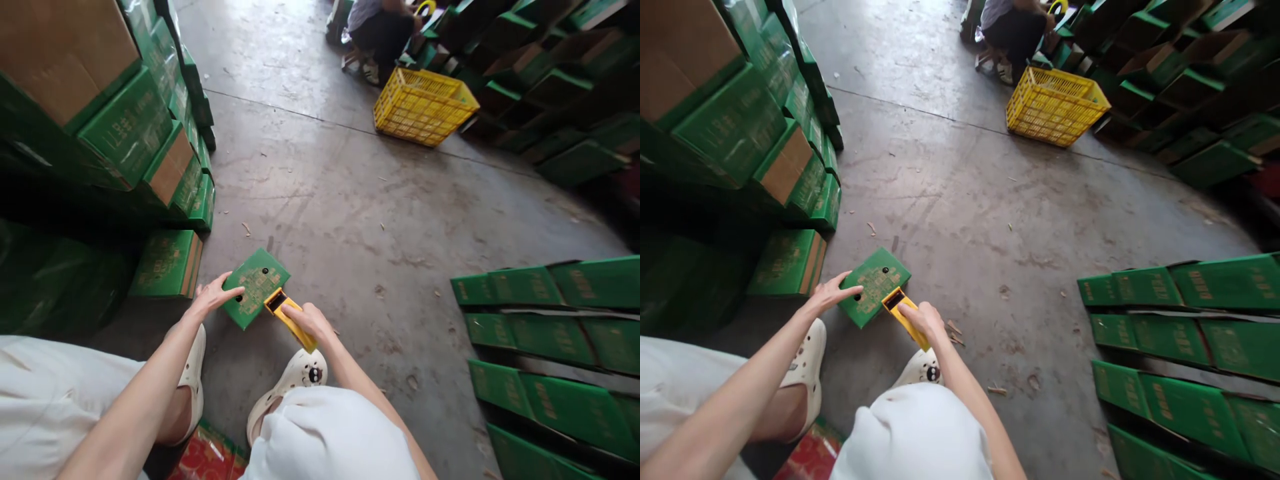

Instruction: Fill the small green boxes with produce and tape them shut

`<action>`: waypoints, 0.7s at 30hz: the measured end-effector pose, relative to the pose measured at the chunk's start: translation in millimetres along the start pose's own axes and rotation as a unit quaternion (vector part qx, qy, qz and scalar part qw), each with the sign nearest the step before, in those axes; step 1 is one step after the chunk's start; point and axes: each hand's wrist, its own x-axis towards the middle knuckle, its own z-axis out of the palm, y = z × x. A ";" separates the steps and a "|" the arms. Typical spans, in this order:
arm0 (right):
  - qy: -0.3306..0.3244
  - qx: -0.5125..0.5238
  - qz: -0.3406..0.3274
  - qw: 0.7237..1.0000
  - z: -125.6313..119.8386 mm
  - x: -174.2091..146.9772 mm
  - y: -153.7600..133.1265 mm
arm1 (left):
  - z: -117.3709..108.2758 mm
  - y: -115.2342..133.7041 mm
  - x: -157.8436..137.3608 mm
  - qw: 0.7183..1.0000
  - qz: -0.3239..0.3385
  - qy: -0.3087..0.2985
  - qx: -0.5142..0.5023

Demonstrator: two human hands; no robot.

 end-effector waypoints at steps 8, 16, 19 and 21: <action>-0.031 0.007 -0.024 0.999 -2.5 17.3 -14.0 | 20.3 48.9 21.8 0.993 0.023 0.106 0.054; -0.041 -0.014 -0.048 0.998 -12.7 13.1 -6.8 | 27.7 61.8 28.4 0.994 -0.009 0.088 0.067; -0.036 -0.022 -0.033 0.999 -16.0 12.2 -1.5 | 23.7 63.5 28.8 0.995 -0.011 0.070 0.065; -0.030 -0.036 -0.026 0.999 -17.4 11.5 0.8 | 22.0 65.1 28.4 0.995 -0.011 0.070 0.067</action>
